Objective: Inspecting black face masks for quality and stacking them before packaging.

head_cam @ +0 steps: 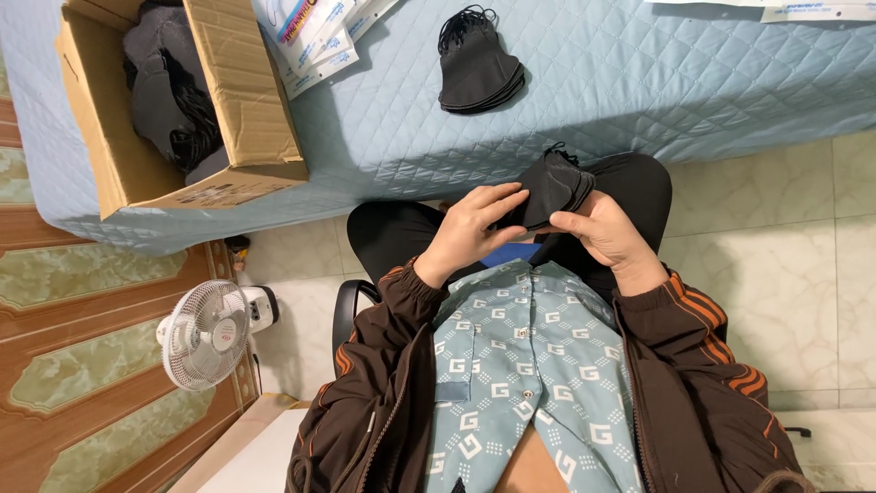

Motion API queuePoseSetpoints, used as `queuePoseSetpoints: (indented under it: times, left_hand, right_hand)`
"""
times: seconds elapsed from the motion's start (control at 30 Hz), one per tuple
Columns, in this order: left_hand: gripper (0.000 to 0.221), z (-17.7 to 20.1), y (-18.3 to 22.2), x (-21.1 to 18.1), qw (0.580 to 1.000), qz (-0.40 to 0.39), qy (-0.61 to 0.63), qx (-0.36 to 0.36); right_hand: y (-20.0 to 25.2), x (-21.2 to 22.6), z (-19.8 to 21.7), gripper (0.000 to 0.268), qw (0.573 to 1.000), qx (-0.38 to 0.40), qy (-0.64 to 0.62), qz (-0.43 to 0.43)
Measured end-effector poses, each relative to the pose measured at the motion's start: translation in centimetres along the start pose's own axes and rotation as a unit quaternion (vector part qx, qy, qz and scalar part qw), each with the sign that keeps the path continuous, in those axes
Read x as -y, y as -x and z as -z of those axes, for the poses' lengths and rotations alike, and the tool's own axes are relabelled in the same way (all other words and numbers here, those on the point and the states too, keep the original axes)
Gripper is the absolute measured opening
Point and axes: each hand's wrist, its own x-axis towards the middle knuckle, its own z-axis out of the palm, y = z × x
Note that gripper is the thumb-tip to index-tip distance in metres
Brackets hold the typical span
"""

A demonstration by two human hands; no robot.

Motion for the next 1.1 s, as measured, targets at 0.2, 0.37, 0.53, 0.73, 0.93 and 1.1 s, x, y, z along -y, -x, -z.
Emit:
queuePoseSetpoints:
  times: [0.2, 0.37, 0.53, 0.73, 0.93, 1.1]
  left_hand:
    - [0.042, -0.4, 0.0, -0.1, 1.0, -0.001, -0.012, -0.017]
    - [0.045, -0.7, 0.0, -0.5, 0.994, -0.051, -0.099, -0.01]
    - [0.041, -1.3, 0.2, 0.1, 0.988, -0.068, -0.137, -0.007]
    - [0.038, -2.0, 0.6, 0.1, 0.986, -0.054, -0.158, -0.016]
    - [0.028, -1.1, 0.5, 1.5, 0.995, 0.089, 0.038, -0.019]
    - [0.025, 1.5, 0.4, 10.3, 0.954, 0.253, 0.148, -0.061]
  right_hand:
    - [-0.2, -1.1, 0.6, 0.037, 1.0, -0.011, 0.006, -0.004]
    - [-0.5, -1.7, 1.5, 0.035, 1.0, -0.014, 0.018, 0.011]
    - [-0.5, -2.0, 1.6, 0.036, 0.999, -0.019, 0.026, 0.013]
    - [-0.4, -1.5, 1.2, 0.035, 0.998, -0.018, 0.052, 0.008]
    - [-1.3, -5.5, 5.8, 0.033, 0.999, -0.046, 0.007, -0.013]
    - [-1.0, -4.6, 6.3, 0.027, 0.996, -0.084, -0.02, -0.012]
